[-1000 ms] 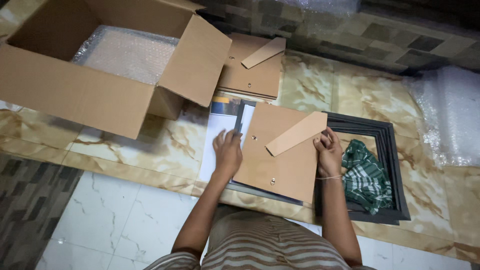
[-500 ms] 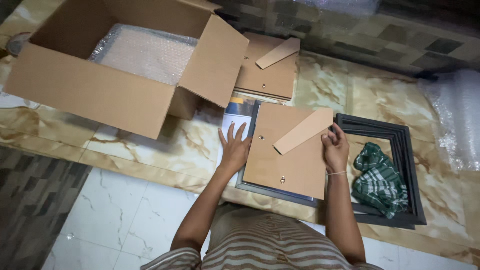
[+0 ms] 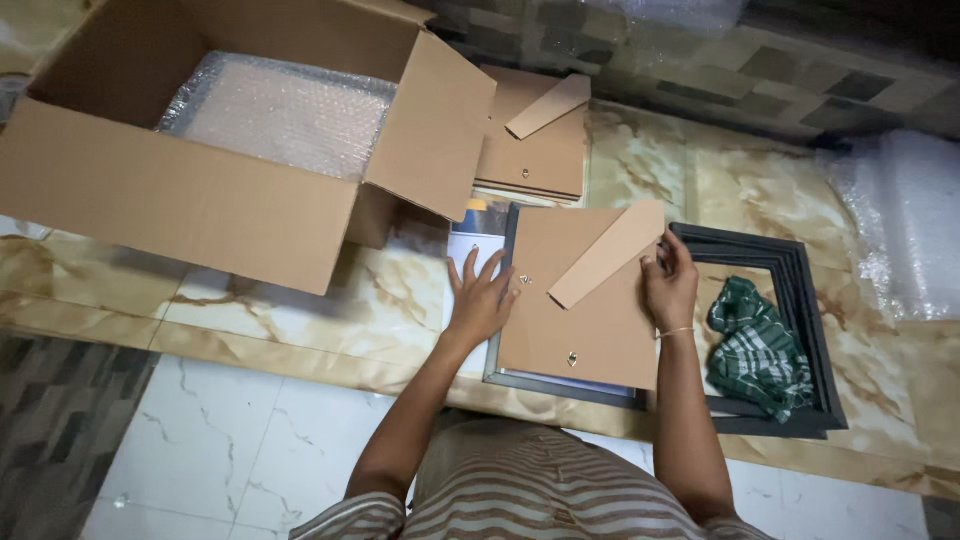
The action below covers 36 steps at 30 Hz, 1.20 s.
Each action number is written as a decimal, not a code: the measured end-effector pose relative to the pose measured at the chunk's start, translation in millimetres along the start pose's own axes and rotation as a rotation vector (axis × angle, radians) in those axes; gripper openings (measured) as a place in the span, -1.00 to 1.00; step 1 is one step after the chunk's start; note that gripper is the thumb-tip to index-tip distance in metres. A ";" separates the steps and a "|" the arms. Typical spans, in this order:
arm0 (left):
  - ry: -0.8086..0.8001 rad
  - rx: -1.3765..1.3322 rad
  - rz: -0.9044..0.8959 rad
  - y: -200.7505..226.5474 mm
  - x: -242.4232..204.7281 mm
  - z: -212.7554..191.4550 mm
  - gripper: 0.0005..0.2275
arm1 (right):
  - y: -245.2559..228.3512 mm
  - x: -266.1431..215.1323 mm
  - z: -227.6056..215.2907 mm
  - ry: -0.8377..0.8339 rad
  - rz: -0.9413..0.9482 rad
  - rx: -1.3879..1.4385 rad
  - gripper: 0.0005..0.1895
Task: The person places a print into a frame, attaches the back panel, wraps the framed print in bubble wrap, and places it into a cardboard shipping box.
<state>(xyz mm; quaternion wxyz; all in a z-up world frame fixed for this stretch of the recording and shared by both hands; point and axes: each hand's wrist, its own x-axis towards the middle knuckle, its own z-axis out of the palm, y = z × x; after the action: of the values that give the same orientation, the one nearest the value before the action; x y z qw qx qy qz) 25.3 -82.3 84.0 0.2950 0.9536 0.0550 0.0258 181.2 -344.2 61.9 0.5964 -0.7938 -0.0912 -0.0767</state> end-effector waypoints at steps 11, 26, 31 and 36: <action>-0.057 0.021 0.065 -3.6 0.6 -1.3 -0.62 | 36.5 -2.4 -4.5 0.011 0.104 -0.243 -0.44; -0.095 0.010 0.012 6.2 2.9 -3.0 -0.58 | 6.7 -19.1 23.8 -0.095 0.006 -0.854 -0.46; -0.156 -0.031 -0.032 14.0 -0.8 -3.4 -0.58 | -51.6 -6.5 43.1 -0.038 -0.139 -0.480 -0.70; -0.171 -0.056 -0.062 17.6 1.8 -5.4 -0.58 | 36.7 9.8 79.4 0.081 0.074 -0.100 -0.68</action>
<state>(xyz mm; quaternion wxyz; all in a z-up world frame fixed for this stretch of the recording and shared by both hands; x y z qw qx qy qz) 28.2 -93.5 98.4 0.3259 0.9415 0.0583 -0.0634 200.4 -277.3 7.9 0.5615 -0.8218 -0.0338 -0.0912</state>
